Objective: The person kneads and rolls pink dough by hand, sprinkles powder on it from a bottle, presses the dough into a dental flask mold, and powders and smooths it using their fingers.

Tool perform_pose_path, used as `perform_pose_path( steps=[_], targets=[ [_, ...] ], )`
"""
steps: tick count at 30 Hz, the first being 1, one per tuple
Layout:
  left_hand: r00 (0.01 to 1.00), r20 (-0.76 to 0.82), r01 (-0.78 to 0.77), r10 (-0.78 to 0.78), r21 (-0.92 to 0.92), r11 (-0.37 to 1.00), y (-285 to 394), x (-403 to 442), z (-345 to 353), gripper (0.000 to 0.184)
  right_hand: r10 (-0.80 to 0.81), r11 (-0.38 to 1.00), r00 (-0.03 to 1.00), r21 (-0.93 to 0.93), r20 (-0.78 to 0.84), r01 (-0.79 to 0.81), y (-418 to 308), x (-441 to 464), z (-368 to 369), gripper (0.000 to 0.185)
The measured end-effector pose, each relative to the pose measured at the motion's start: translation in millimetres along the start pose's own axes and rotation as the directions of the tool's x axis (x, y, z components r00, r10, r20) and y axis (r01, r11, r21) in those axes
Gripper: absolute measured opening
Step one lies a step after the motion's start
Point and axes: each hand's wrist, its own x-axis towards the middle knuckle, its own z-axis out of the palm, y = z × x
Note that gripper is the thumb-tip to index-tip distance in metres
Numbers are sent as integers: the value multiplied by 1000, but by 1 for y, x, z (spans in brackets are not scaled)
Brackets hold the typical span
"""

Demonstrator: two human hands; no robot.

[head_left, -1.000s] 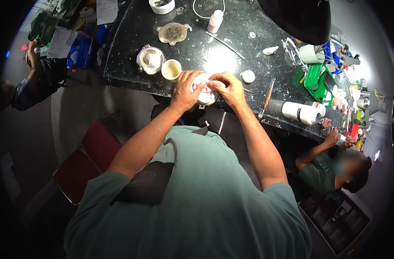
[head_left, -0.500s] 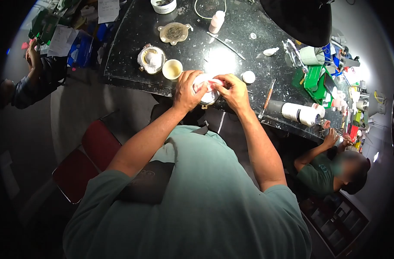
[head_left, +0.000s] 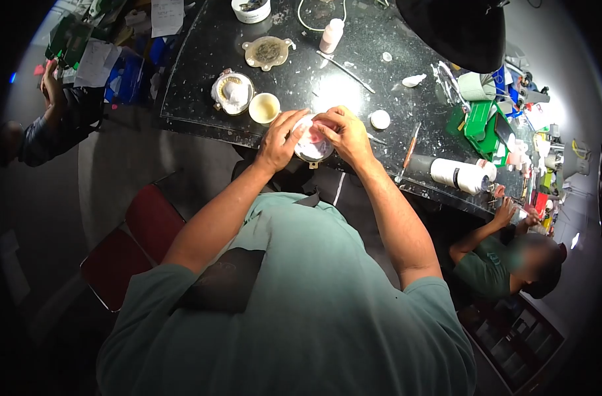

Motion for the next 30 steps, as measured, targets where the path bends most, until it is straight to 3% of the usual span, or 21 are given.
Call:
perform_pose_path(
  steps=[2,3,6,10,12,13,19,21,23,25,28,29,30],
  targets=[
    [1000,19,21,-20,-87,996,-6,-1,-4,36,101,992,995,78,-1,-100,-2,2,5,20],
    [1000,23,22,-21,-46,999,-1,0,-6,34,133,986,991,105,-8,-131,0,3,8,22],
    [993,39,111,-108,-61,992,-1,-1,-5,34,123,989,988,98,-90,-114,5,6,21,22],
    [993,40,114,-110,-122,986,-2,-1,-5,35,351,908,936,241,3,-342,6,12,26,27],
    [993,65,115,-103,-211,971,-5,0,-11,38,285,950,957,150,-54,-275,4,14,27,30],
    [992,102,92,-77,-161,983,-7,0,-13,44,251,965,965,103,-77,-243,3,14,28,31],
    [983,183,42,-28,-71,997,-7,0,-21,57,401,864,914,305,68,-402,16,22,32,34],
    [984,177,24,-15,-50,998,-4,-2,-18,57,436,874,899,219,40,-433,6,21,30,34],
    [987,161,2,-1,-7,1000,-1,0,-18,56,471,842,878,254,85,-476,5,25,28,33],
    [987,157,21,-19,-9,1000,-4,0,-16,56,499,743,841,397,209,-539,15,29,22,33],
    [989,150,15,-17,17,1000,1,0,-15,55,164,984,986,74,7,-164,0,7,0,28],
    [990,144,10,-14,33,999,1,0,-15,55,183,982,978,14,102,-186,-13,4,-9,22],
    [990,140,4,-10,49,999,4,0,-14,56,84,996,995,-3,59,-84,-12,0,-8,22]
  ],
)
